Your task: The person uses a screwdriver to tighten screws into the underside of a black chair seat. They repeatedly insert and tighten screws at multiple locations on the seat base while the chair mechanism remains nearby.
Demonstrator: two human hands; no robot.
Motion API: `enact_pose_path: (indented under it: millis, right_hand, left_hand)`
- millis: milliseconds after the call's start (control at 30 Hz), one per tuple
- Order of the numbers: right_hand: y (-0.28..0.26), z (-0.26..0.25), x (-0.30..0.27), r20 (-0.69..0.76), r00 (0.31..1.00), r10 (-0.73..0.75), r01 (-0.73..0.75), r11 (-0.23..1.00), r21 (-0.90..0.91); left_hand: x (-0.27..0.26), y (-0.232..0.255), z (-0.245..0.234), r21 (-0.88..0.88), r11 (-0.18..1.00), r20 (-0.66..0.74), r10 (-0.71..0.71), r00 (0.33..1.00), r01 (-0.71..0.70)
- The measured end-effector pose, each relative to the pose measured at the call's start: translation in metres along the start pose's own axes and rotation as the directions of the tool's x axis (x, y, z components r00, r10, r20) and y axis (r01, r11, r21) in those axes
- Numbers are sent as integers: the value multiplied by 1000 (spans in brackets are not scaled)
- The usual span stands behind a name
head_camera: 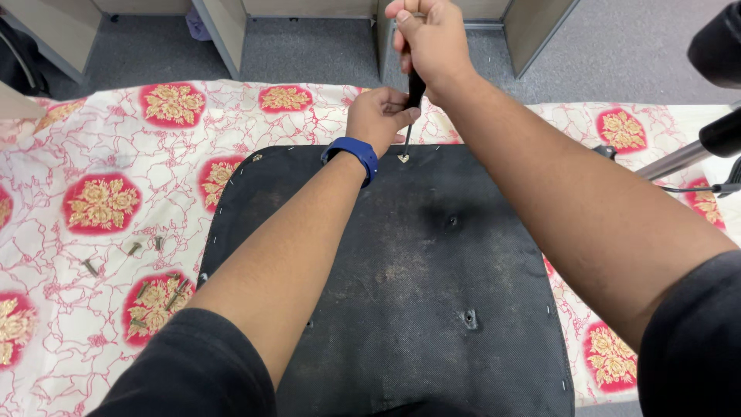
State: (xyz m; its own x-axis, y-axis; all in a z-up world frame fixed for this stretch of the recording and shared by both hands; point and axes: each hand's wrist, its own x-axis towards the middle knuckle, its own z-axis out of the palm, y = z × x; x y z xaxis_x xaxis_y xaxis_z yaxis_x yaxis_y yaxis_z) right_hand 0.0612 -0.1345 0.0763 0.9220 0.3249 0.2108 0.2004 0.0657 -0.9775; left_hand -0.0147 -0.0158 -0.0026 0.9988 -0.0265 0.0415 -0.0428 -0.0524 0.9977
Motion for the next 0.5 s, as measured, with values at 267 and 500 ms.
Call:
enact_pose_path:
  millis: [267,500]
  right_hand:
    - [-17,7,-7,253,966,-48,53,998,-14]
    - [-7,16,-18,4,1000,-15,14,999,45]
  left_hand:
    - [-10,17,-4,54,998,-14,-10,1000,10]
    - [-6,13,-6,139,990,22,-6,1000,3]
